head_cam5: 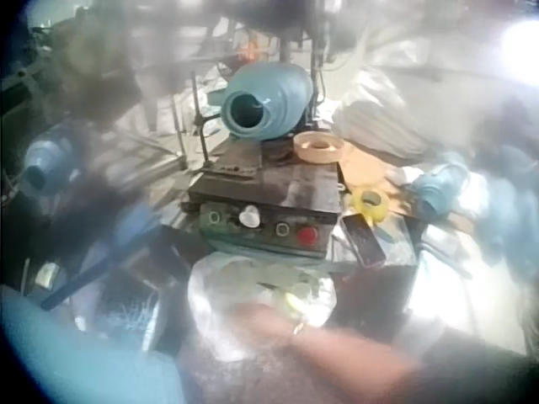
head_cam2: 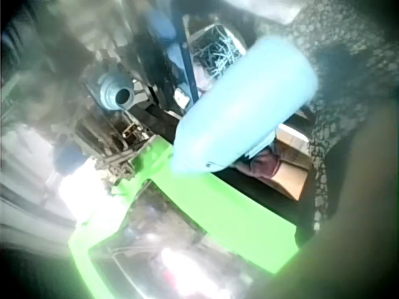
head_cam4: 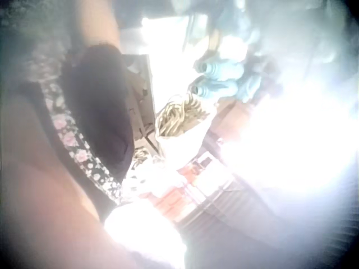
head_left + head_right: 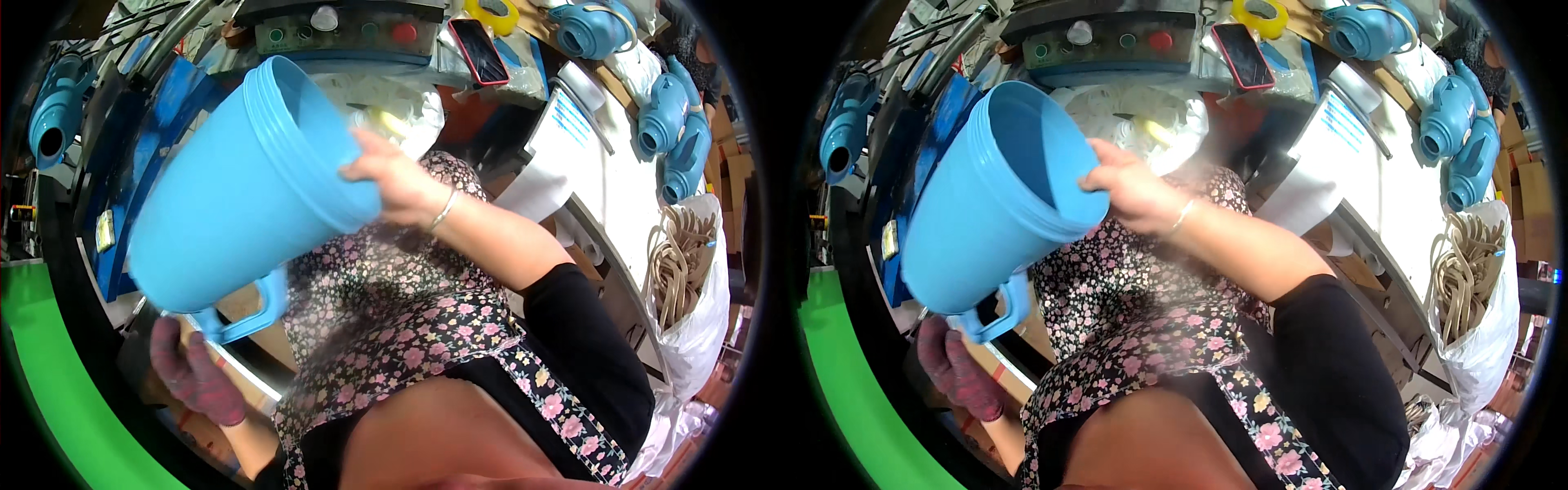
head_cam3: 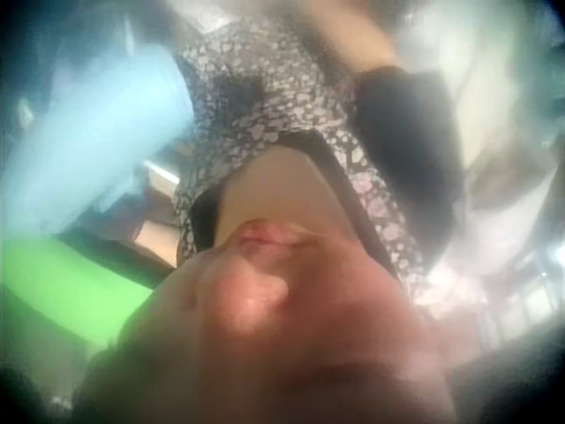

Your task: The person assembles blue thermoses by placing internal rings, inserting them into a machine for processing, and attaching white handles.

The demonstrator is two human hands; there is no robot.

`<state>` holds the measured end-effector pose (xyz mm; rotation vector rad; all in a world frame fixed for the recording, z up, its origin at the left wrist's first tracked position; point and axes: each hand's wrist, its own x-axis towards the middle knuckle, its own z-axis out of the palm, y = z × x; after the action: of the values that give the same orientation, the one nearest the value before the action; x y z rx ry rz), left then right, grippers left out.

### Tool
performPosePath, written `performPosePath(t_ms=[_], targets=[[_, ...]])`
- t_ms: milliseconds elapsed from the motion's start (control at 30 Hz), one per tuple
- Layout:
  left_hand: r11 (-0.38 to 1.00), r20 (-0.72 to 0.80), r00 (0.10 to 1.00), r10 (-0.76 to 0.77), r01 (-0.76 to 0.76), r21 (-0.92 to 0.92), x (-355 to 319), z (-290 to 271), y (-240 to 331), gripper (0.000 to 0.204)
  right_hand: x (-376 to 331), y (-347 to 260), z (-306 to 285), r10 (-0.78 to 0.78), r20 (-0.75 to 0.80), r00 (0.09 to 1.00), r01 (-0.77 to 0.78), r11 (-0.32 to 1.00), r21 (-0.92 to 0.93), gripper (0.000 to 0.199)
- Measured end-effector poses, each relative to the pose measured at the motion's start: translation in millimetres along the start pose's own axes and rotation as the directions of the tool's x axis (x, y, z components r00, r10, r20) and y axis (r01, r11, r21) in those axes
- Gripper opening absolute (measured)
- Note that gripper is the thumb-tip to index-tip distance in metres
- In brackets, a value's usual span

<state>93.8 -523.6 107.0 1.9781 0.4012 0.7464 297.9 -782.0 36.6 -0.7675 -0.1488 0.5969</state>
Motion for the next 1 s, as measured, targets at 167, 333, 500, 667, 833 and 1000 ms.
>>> performPosePath(t_ms=[167, 333, 500, 667, 833, 1000], targets=[[0.412, 0.253, 0.882, -0.398, 0.418, -0.809, -10, -57, -58, 0.044, 22, 18, 18, 0.165, 0.414, 0.895, 0.054, 0.881, -0.470, 0.055], [0.533, 0.183, 0.983, -0.031, 0.171, -0.829, 21, -151, -63, 0.049, 104, -2, -113, 0.059, -0.076, 0.995, -0.072, -0.069, -0.995, 0.043], [0.986, -0.238, 0.957, -0.165, 0.158, -0.048, 22, -115, -11, 0.045, 129, 17, -218, -0.089, -0.375, 0.923, -0.381, -0.349, -0.856, 0.041], [0.918, 0.104, 0.916, -0.388, 0.374, 0.129, 35, -83, 2, 0.047, 118, -17, -186, -0.107, -0.303, 0.947, -0.314, -0.503, -0.805, 0.035], [0.933, 0.591, 0.771, -0.236, 0.010, 0.360, 84, -57, 0, 0.043, 66, -75, -73, 0.024, 0.169, 0.985, 0.171, -0.102, -0.980, 0.028], [0.866, 0.708, 0.519, -0.479, 0.409, 0.287, 107, -27, -12, 0.038, 19, -68, 79, 0.326, 0.766, 0.554, 0.826, -0.327, -0.459, 0.027]])
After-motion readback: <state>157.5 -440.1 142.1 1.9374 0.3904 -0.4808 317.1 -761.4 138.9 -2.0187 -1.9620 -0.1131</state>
